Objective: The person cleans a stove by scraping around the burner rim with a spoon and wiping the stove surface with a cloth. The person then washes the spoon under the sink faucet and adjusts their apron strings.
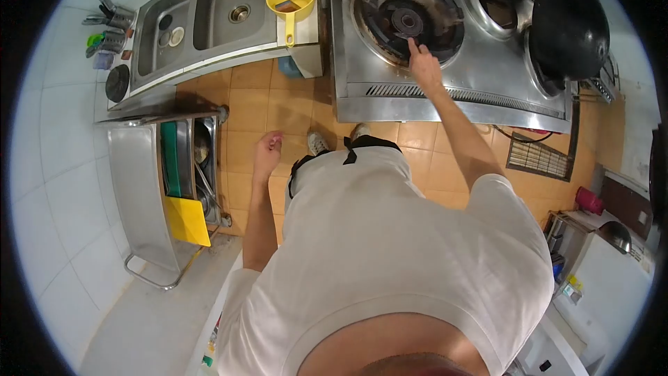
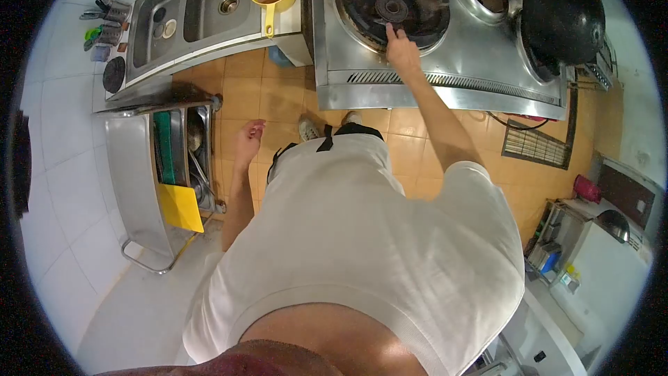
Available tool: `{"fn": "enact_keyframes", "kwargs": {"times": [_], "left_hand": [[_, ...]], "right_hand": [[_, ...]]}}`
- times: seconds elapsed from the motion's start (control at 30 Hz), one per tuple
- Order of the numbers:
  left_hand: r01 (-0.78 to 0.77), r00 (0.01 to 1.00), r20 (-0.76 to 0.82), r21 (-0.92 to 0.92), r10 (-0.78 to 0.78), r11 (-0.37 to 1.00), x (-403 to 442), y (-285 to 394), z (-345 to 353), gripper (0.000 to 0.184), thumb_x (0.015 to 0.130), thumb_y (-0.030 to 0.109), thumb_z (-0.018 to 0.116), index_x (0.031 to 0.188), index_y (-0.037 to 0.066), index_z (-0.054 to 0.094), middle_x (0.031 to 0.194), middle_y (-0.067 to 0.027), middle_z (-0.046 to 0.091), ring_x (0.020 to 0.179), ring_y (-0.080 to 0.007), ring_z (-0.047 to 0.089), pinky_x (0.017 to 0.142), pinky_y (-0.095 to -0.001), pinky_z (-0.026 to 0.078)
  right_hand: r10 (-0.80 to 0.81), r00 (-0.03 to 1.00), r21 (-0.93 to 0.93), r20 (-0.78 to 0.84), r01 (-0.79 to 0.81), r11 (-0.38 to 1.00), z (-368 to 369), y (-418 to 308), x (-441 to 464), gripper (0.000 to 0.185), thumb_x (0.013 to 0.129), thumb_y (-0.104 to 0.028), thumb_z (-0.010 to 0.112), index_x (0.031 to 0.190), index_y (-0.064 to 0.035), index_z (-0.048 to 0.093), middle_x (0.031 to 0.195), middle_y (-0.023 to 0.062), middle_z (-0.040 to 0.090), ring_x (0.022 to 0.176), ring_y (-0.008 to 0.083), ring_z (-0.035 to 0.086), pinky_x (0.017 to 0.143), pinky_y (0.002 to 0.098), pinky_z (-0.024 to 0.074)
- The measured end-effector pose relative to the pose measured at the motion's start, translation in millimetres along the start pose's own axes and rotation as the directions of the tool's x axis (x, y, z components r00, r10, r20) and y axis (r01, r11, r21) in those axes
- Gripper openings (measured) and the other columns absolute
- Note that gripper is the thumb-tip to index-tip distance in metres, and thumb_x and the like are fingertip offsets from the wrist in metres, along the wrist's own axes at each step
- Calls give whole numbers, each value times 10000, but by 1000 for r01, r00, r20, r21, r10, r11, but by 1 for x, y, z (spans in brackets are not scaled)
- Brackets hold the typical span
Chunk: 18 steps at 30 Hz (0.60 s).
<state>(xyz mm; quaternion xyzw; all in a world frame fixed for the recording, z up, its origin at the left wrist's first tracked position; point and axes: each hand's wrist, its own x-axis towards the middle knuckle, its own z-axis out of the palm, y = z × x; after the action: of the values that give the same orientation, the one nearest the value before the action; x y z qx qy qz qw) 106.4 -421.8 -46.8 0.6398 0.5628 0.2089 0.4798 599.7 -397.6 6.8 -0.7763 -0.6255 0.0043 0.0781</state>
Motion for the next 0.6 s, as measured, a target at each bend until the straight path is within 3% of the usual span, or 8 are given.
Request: {"fn": "enact_keyframes", "kwargs": {"times": [0.13, 0.3, 0.5, 0.6], "left_hand": [[-34, 999, 20, -14, 34, 999, 9, 16, 7, 199, 916, 12, 549, 1072, -20, 670, 922, -120, 712, 813, -166, 674, 718, -274, 525], [-66, 997, 48, 14, 65, 998, 26, 15, 7, 204, 921, 22, 555, 1084, -14, 672, 930, -116, 713, 827, -164, 669, 742, -283, 526], [-76, 997, 30, 28, 75, 997, 23, 22, 3, 213, 921, 27, 554, 1094, -13, 671, 921, -109, 714, 809, -149, 656, 729, -281, 516], [-3, 998, 69, 43, 0, 999, 20, 23, 1, 218, 919, 28, 551, 1097, -11, 671, 919, -108, 714, 814, -150, 657, 732, -280, 514]], "right_hand": [[35, 999, 105, 26, -38, 994, 28, -3, -14, 571, 854, -80, 531, 1411, -22, 419, 1065, 273, 605, 817, 430, 663, 723, 489, 565], [8, 984, 100, 178, -26, 995, 67, -1, -27, 516, 865, -45, 490, 1380, -41, 461, 1071, 275, 623, 896, 433, 665, 780, 493, 560], [115, 987, 284, -116, -78, 955, 37, -2, -34, 483, 870, -45, 522, 1352, -41, 502, 980, 260, 618, 807, 434, 648, 737, 509, 547], [161, 984, 321, -81, -127, 938, 41, 6, -40, 518, 847, -19, 553, 1360, -46, 497, 950, 271, 607, 824, 438, 629, 729, 506, 532]]}}
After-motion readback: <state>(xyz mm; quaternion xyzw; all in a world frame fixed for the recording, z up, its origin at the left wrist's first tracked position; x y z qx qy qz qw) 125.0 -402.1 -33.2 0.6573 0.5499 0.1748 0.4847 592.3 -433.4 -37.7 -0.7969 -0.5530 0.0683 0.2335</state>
